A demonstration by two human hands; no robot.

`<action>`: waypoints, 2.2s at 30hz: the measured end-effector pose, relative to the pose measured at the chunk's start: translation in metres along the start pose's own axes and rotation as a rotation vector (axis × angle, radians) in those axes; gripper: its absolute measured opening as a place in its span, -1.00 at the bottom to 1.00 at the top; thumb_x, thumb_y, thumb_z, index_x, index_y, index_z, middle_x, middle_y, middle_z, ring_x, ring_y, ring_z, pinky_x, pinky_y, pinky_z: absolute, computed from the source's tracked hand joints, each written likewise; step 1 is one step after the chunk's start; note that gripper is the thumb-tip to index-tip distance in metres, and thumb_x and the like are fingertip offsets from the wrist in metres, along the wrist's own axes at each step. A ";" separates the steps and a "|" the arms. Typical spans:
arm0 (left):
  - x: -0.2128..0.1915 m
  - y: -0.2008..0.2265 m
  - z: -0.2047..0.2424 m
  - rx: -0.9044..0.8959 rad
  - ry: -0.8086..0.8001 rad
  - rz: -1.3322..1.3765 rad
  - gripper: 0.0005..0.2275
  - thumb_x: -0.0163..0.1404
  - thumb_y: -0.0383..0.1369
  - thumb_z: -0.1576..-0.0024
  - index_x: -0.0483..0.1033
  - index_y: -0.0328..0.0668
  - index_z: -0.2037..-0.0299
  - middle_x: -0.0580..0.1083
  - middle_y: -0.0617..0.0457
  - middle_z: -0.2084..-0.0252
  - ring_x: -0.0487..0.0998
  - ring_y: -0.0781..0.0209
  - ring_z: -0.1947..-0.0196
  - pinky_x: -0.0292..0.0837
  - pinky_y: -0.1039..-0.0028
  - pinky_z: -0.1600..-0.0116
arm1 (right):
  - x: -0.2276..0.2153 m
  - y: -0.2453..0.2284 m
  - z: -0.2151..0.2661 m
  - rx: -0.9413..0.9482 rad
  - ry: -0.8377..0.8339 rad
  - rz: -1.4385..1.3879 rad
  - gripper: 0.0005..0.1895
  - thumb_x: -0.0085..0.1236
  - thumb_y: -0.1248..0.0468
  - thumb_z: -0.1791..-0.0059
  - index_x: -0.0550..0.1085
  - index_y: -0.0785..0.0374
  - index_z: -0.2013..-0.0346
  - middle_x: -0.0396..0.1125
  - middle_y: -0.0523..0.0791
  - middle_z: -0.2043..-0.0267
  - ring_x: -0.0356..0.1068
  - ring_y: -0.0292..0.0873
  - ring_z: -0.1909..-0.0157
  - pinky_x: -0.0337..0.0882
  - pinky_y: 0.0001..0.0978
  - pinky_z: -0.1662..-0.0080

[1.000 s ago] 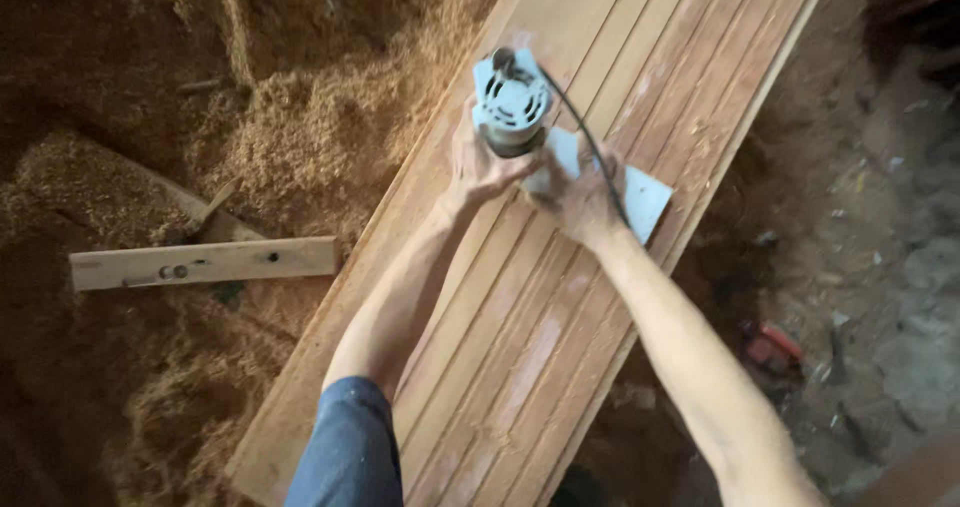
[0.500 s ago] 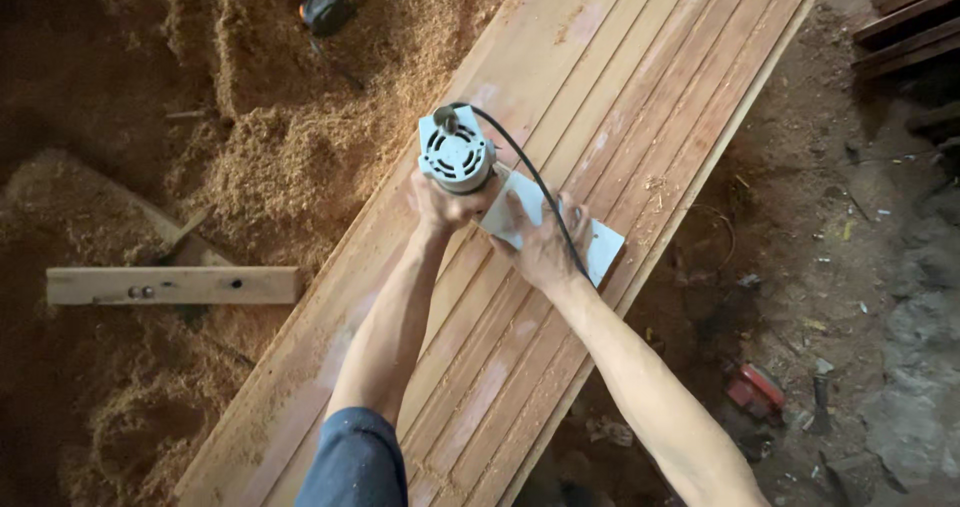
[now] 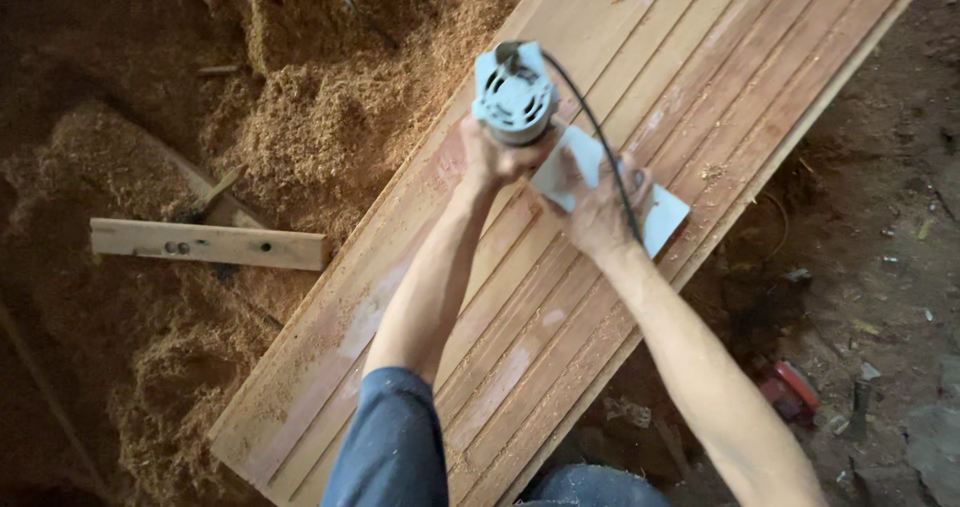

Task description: The person uses a handheld router with a guide jig to cut grooves into a large wooden board. They then use a tape measure to check the dimensions of the grooves and the board.

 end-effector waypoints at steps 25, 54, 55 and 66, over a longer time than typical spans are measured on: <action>0.162 -0.054 -0.210 0.007 0.044 -0.255 -0.43 0.36 -0.10 0.21 0.41 -0.23 0.10 0.62 -0.06 0.21 0.69 0.03 0.23 0.61 0.29 0.09 | -0.003 0.209 -0.163 -0.027 0.051 0.140 -0.29 0.33 -0.27 0.08 0.50 -0.03 -0.26 0.04 0.06 -0.30 0.03 0.18 -0.30 0.11 0.19 -0.17; 0.323 -0.115 -0.413 0.038 -0.063 -0.453 -0.31 0.36 0.07 0.26 0.45 -0.22 0.03 0.53 -0.15 0.13 0.57 -0.18 0.08 0.49 0.11 0.00 | -0.015 0.397 -0.324 -0.045 0.066 0.072 -0.17 0.35 -0.20 0.14 0.41 -0.05 -0.37 0.11 0.10 -0.30 0.17 0.22 -0.27 0.23 0.21 -0.13; 0.331 -0.119 -0.419 0.040 -0.064 -0.471 -0.31 0.37 0.07 0.26 0.45 -0.22 0.03 0.53 -0.16 0.14 0.57 -0.19 0.09 0.49 0.10 0.01 | -0.012 0.408 -0.329 -0.038 0.054 0.080 -0.18 0.34 -0.19 0.13 0.41 -0.04 -0.38 0.11 0.10 -0.29 0.17 0.22 -0.27 0.22 0.21 -0.14; 0.355 -0.119 -0.455 0.090 -0.086 -0.337 -0.30 0.38 0.05 0.19 0.42 -0.27 -0.01 0.58 -0.13 0.11 0.68 -0.05 0.14 0.62 0.22 0.04 | 0.006 0.456 -0.355 -0.043 -0.026 0.153 -0.18 0.22 -0.30 0.02 0.40 0.01 -0.43 0.08 0.29 -0.25 0.11 0.31 -0.26 0.10 0.35 -0.11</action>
Point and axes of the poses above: each hand's wrist, its own z-axis away from the middle knuckle, its own x-axis out of the palm, y = z × x, the point moved 9 cm from there along -z, towards the middle knuckle
